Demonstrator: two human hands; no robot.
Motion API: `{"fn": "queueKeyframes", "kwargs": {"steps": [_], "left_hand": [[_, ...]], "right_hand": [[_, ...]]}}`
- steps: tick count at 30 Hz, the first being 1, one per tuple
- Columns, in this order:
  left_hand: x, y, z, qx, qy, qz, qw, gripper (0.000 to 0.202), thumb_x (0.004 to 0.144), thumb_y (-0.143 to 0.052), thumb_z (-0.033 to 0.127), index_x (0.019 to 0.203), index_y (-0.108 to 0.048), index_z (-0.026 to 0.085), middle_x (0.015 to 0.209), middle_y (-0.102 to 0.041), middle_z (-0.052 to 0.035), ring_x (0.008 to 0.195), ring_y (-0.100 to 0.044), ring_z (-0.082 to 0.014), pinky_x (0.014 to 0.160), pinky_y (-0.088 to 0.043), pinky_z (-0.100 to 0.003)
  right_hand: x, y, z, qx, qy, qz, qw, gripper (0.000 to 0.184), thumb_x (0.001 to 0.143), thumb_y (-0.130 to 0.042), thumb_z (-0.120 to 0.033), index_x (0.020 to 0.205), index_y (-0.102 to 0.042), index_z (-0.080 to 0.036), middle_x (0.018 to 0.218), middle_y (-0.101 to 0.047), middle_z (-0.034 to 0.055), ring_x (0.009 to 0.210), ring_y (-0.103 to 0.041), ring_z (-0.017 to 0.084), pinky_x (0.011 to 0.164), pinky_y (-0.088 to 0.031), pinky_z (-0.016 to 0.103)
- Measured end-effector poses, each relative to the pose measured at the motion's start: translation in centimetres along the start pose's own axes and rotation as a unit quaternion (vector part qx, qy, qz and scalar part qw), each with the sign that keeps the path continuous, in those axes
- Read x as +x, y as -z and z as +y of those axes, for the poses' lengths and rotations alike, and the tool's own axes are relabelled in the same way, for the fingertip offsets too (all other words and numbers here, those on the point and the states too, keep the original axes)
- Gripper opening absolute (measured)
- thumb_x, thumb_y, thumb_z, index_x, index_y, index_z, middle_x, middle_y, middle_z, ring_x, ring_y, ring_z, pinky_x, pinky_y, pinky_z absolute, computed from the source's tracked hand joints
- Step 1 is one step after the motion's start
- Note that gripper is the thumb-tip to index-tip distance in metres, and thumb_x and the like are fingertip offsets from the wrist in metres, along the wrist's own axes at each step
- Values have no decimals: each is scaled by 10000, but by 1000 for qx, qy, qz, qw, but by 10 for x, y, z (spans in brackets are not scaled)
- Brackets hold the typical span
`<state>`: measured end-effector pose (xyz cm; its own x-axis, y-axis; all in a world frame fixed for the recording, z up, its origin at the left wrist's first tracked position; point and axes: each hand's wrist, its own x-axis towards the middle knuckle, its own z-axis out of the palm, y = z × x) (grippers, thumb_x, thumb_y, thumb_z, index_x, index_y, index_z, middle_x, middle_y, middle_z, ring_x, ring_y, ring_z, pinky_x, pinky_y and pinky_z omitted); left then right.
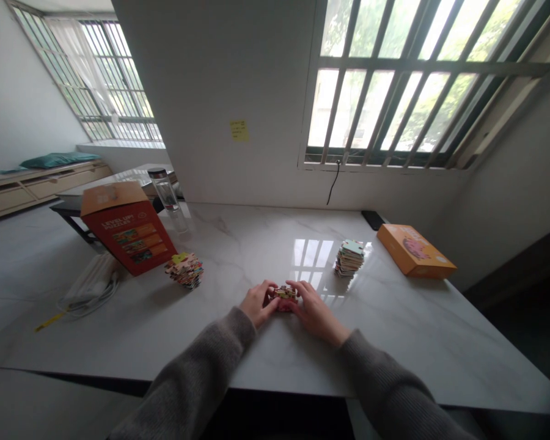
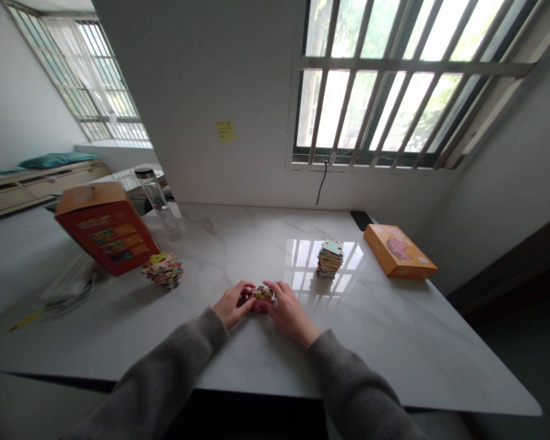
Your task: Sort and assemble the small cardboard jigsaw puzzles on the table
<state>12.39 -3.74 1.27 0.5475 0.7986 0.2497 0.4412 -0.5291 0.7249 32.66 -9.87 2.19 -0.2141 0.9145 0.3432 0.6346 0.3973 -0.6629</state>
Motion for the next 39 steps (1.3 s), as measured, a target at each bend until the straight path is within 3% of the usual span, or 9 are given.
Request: {"fn": "queueKeyframes", "kwargs": {"steps": [3, 5, 9, 12, 19, 25, 34, 39], "left_hand": [[10, 0, -2, 90, 19, 24, 995, 203, 885, -558, 337, 997, -618, 179, 959, -666, -71, 914, -608, -225, 850, -477, -386], [12, 3, -5, 110, 21, 23, 993, 249, 895, -554, 362, 1044, -627, 176, 993, -663, -77, 942, -595, -234, 882, -461, -404], [9, 11, -16, 69, -47, -30, 996, 579, 774, -712, 406, 1276, -527, 184, 1128, -639, -85, 961, -584, -232, 924, -459, -404], [7, 14, -22, 93, -80, -61, 991, 732, 665, -795, 368, 1315, -503, 199, 1177, -619, -92, 1047, -559, -270, 949, -449, -419], [21, 12, -20, 121, -110, -74, 984, 619, 706, -731, 288, 1274, -508, 185, 1079, -630, -81, 985, -579, -247, 916, -471, -377], [28, 12, -16, 177, -151, -98, 968, 400, 677, -704, 264, 1034, -537, 193, 962, -620, -59, 925, -575, -247, 874, -475, -357], [26, 7, -17, 190, -144, -80, 968, 467, 630, -708, 268, 1061, -536, 214, 962, -605, -55, 926, -577, -257, 875, -457, -367], [25, 7, -18, 186, -159, -84, 966, 471, 615, -707, 247, 1053, -541, 207, 965, -609, -59, 923, -568, -260, 873, -462, -378]], "right_hand": [[3, 3, 6, -28, 38, -17, 999, 593, 845, -662, -196, 1396, -449, -247, 1302, -543, 108, 1225, -484, 262, 1066, -416, 468], [4, 6, 10, -45, 46, -39, 997, 659, 802, -703, -180, 1404, -442, -242, 1317, -548, 110, 1225, -482, 268, 1061, -409, 471], [7, 10, 16, -75, 47, -76, 993, 559, 822, -698, -202, 1345, -503, -231, 1254, -601, 101, 1168, -514, 269, 1008, -420, 448], [11, 13, 16, -89, 51, -91, 990, 607, 790, -742, -238, 1347, -502, -226, 1238, -614, 93, 1161, -511, 276, 1003, -410, 437], [24, 11, 13, -157, 63, -118, 978, 769, 786, -735, -265, 1465, -377, -216, 1203, -618, 129, 1125, -533, 291, 962, -433, 441], [33, 11, 8, -208, 102, -138, 963, 819, 765, -706, -264, 1487, -342, -140, 1159, -628, 157, 1066, -564, 297, 938, -455, 431], [33, 9, 16, -169, 84, -133, 973, 864, 700, -720, -242, 1481, -366, -141, 1162, -619, 147, 1086, -545, 292, 957, -448, 428], [28, 13, 17, -76, 72, -123, 987, 826, 735, -766, -340, 1461, -402, -188, 1190, -585, 128, 1118, -526, 284, 999, -427, 450]]}}
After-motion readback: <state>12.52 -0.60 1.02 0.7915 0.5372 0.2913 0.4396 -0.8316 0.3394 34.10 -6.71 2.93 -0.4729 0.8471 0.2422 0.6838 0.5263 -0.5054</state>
